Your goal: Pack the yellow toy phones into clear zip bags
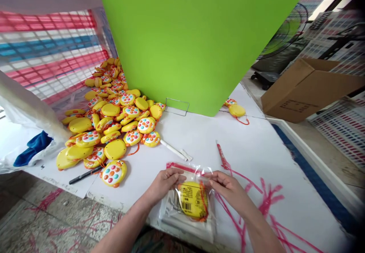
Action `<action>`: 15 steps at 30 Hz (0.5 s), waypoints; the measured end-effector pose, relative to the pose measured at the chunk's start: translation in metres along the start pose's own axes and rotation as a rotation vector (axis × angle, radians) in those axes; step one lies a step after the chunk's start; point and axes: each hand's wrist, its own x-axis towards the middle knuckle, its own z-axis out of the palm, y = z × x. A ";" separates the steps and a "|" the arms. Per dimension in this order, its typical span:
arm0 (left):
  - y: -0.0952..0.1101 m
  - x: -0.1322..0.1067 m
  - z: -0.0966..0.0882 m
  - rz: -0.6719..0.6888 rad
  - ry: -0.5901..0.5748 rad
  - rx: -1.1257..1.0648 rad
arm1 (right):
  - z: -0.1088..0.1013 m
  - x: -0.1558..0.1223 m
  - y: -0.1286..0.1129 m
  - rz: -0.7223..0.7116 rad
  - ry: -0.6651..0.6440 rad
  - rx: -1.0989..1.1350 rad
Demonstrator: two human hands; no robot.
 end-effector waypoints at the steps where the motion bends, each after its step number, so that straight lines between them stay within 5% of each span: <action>1: 0.000 0.000 -0.001 -0.011 -0.004 0.005 | -0.002 -0.002 0.001 0.003 0.000 0.010; 7: 0.006 -0.002 -0.002 -0.042 -0.017 0.012 | -0.010 -0.009 0.012 0.012 0.008 0.058; 12: 0.012 -0.004 0.001 -0.018 -0.044 -0.020 | -0.015 -0.005 0.017 -0.114 -0.064 -0.061; 15: 0.013 -0.005 0.001 -0.007 -0.080 -0.031 | -0.025 -0.003 0.027 -0.204 0.073 -0.290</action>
